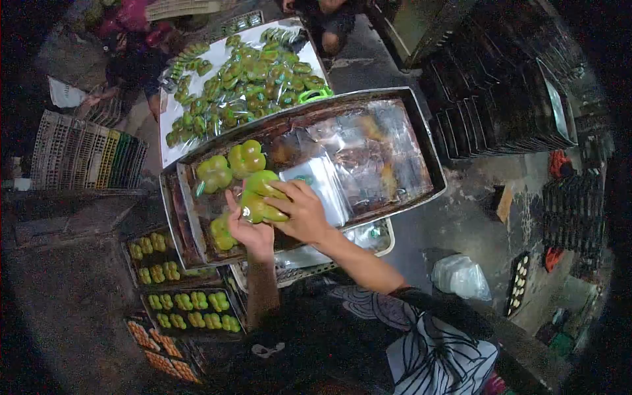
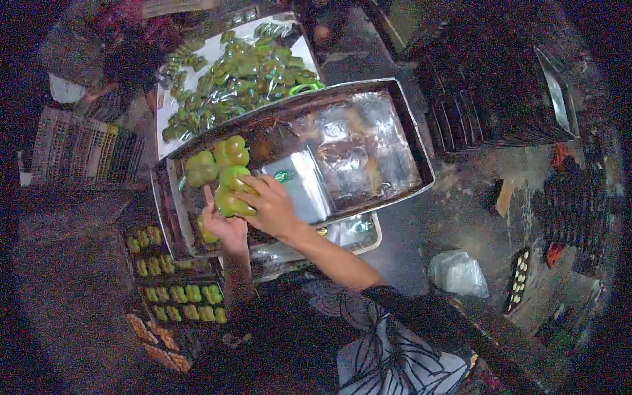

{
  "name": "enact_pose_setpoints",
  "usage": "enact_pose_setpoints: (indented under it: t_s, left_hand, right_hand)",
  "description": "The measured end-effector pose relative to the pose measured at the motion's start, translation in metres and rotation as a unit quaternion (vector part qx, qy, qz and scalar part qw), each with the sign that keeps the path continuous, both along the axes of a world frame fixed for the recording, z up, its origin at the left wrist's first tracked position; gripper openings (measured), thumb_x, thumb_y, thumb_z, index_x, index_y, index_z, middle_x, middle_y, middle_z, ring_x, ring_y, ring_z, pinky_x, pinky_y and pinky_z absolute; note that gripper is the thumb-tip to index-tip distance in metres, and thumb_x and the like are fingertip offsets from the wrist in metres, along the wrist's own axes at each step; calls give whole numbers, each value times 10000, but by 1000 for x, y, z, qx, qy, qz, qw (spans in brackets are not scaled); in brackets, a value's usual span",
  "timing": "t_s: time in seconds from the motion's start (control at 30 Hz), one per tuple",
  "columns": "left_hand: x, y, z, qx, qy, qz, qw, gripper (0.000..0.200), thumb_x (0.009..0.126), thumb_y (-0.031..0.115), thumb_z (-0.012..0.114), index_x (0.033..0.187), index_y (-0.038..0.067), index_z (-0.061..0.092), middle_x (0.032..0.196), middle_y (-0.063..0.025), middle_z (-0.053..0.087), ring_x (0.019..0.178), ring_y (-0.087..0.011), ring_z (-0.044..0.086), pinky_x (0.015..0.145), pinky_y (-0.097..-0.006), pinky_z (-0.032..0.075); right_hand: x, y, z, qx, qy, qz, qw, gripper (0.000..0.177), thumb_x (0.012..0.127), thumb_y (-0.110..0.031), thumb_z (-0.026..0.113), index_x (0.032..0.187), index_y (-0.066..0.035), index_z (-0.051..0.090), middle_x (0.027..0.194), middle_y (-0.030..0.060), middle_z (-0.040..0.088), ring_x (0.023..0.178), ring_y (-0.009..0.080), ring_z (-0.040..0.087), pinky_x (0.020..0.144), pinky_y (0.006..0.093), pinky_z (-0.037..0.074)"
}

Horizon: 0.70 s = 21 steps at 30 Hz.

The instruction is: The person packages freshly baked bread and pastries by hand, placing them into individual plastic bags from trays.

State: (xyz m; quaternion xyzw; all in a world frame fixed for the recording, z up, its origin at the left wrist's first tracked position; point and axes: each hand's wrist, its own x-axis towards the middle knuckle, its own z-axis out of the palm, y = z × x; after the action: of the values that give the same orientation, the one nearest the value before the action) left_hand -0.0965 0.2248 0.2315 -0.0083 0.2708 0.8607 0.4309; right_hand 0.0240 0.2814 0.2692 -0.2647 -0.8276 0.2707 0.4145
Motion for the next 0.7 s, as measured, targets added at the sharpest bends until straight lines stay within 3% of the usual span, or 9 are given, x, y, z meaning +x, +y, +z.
enact_pose_setpoints:
  t_s: [0.1, 0.2, 0.33, 0.4, 0.47, 0.5, 0.57, 0.63, 0.7]
  left_hand:
    - [15, 3, 27, 85, 18, -108, 990, 465, 781, 264, 378, 1212, 91, 350, 1222, -163, 378, 1119, -315, 378, 914, -449, 332]
    - [53, 0, 34, -175, 2, -34, 984, 474, 809, 407, 359, 1151, 85, 423, 1132, -108, 462, 1023, -221, 463, 870, -357, 368]
    - [-1, -21, 22, -99, -54, -134, 985, 503, 780, 501, 404, 1017, 75, 525, 891, -49, 568, 782, -192, 530, 721, -318, 413]
    - [19, -34, 7, -181, -79, -108, 974, 430, 772, 420, 507, 981, 44, 509, 855, -81, 565, 815, -193, 523, 729, -325, 417]
    - [31, -55, -34, -250, 124, -189, 942, 367, 767, 308, 566, 988, 25, 494, 938, -108, 536, 911, -204, 490, 748, -335, 417]
    - [29, -59, -69, -277, 235, -269, 892, 351, 763, 242, 588, 1009, 15, 484, 1007, -121, 515, 978, -217, 466, 769, -339, 415]
    - [49, -61, -93, -263, 727, -222, 594, 295, 758, 179, 550, 988, -1, 505, 1029, -131, 510, 964, -268, 475, 775, -366, 425]
    - [56, -67, -147, -146, 910, -248, 300, 271, 734, 136, 523, 964, -7, 531, 1011, -143, 530, 920, -325, 503, 795, -396, 421]
    - [50, -71, -149, -248, 853, -332, 317, 244, 721, 136, 503, 916, 0, 559, 971, -173, 539, 879, -348, 521, 767, -416, 421]
  right_hand:
    - [0, -14, 4, -13, -1, -5, 1000, 417, 589, -191, 688, 976, -80, 576, 1028, 122, 536, 870, 294, 513, 732, 366, 431]
    - [-25, -14, 11, -27, -98, -27, 994, 448, 607, -204, 686, 1005, -48, 552, 1039, 137, 528, 896, 309, 508, 749, 359, 434]
    - [-31, -41, 10, -143, -41, -44, 988, 501, 639, -163, 639, 1095, -32, 477, 1070, 174, 490, 916, 351, 493, 774, 384, 426]
    - [-33, -31, -5, -205, -110, -42, 972, 380, 690, -127, 579, 1045, -11, 513, 951, 209, 534, 826, 356, 535, 705, 397, 442]
    - [-53, 12, -25, -300, -157, 32, 940, 247, 724, -151, 560, 916, 3, 575, 767, 218, 565, 685, 353, 559, 619, 412, 448]
    - [-74, 39, -32, -185, -121, 24, 975, 185, 749, -154, 536, 815, 7, 597, 659, 213, 557, 603, 350, 556, 565, 421, 442]
    - [-131, 66, -3, -144, -4, -41, 989, 199, 758, -167, 541, 754, 30, 570, 676, 207, 546, 595, 349, 530, 559, 391, 411]
    - [-180, 88, -8, -17, 70, -1, 997, 285, 758, -193, 563, 946, 20, 545, 851, 225, 554, 775, 333, 547, 668, 379, 416]
    - [-164, 58, -15, -27, 46, 50, 997, 328, 760, -207, 571, 994, 17, 520, 911, 224, 546, 828, 328, 537, 703, 373, 413]
